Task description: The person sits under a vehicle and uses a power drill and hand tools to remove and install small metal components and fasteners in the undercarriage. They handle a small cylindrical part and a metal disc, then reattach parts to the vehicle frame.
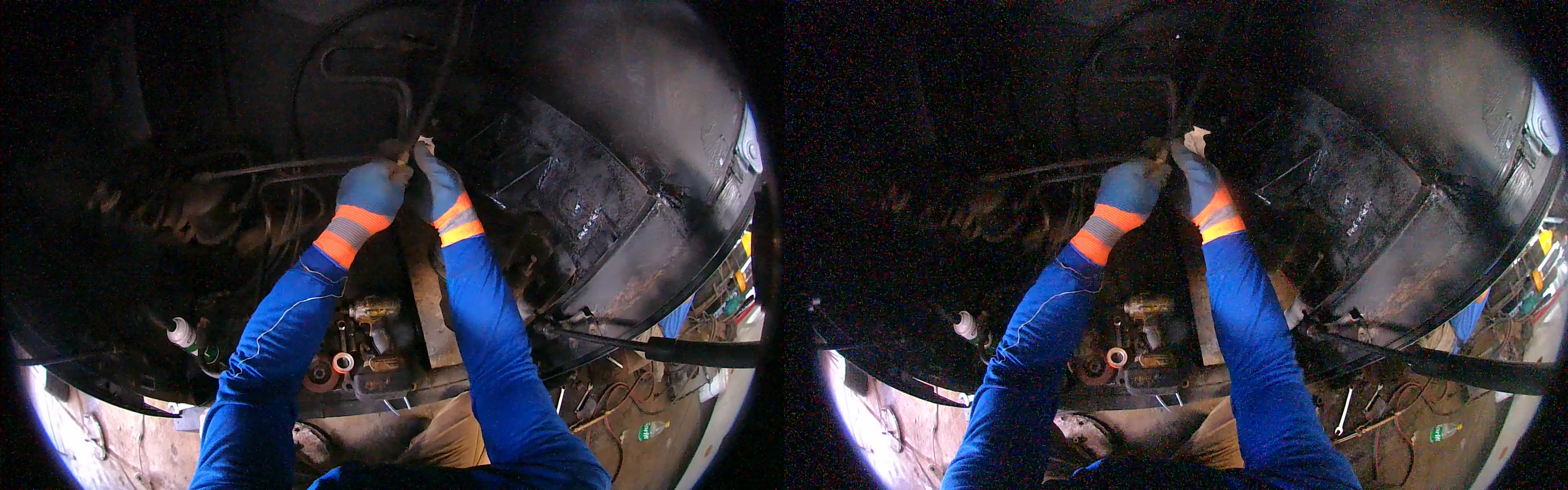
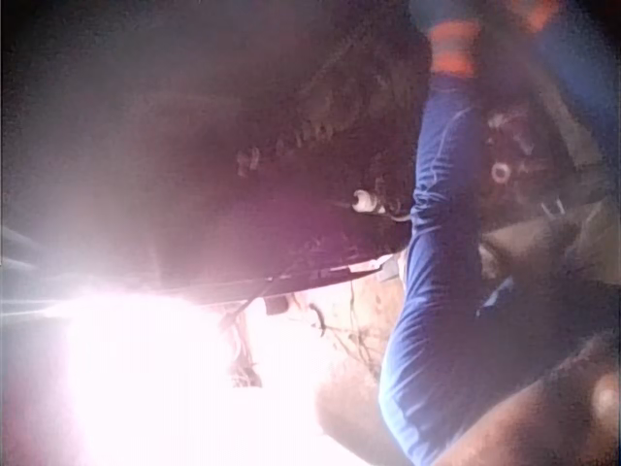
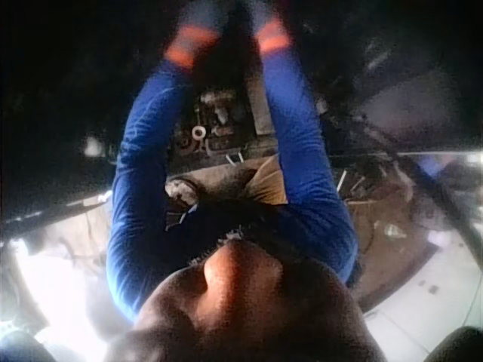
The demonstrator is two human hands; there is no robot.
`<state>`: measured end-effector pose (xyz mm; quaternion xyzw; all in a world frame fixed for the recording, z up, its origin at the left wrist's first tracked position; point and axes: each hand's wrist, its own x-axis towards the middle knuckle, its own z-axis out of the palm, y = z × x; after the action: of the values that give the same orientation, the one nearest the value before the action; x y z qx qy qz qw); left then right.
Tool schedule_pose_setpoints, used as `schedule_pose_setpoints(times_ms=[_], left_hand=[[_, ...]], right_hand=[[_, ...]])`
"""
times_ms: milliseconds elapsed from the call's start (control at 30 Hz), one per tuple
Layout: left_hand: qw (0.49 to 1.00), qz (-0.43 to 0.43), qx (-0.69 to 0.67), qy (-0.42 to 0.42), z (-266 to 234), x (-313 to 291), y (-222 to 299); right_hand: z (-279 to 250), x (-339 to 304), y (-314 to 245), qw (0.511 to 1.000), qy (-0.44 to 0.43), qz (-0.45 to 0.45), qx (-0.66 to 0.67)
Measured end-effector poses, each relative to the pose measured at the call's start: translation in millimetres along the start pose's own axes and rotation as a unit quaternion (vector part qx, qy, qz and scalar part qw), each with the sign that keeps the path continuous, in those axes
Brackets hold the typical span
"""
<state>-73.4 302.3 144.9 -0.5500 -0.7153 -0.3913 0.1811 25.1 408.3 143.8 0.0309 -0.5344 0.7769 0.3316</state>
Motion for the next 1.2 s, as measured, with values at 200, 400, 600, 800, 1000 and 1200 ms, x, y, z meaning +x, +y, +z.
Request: schedule_pose_setpoints(times_ms=[200, 400, 600, 800, 1000, 1200], left_hand=[[0.995, -0.04, -0.083, -0.025, -8.1, -1.9, 7.9], [0.999, -0.024, 0.022, 0.029, -0.7, -13.0, 10.6], [0.995, -0.019, -0.1, 0.005, -8.9, -4.3, 7.9], [0.986, -0.043, -0.158, -0.019, -6.1, -5.0, -11.1], [0.998, -0.036, 0.038, 0.025, 5.8, -8.7, -3.9], [0.994, -0.019, 0.052, 0.09, 10.7, -15.4, 3.5]], right_hand=[[-9.4, 4.9, 7.5, 0.999, -0.021, -0.011, 0.041], [18.2, -2.5, 1.6, 0.999, 0.041, 0.018, -0.005], [-2.1, -0.2, 3.3, 0.992, -0.045, 0.001, 0.12], [-8.0, 9.3, 10.5, 0.995, -0.057, 0.026, 0.08], [1.9, 7.2, 10.1, 0.989, 0.084, -0.02, -0.118], [5.4, 2.4, 9.9, 0.972, 0.129, -0.041, -0.193]])
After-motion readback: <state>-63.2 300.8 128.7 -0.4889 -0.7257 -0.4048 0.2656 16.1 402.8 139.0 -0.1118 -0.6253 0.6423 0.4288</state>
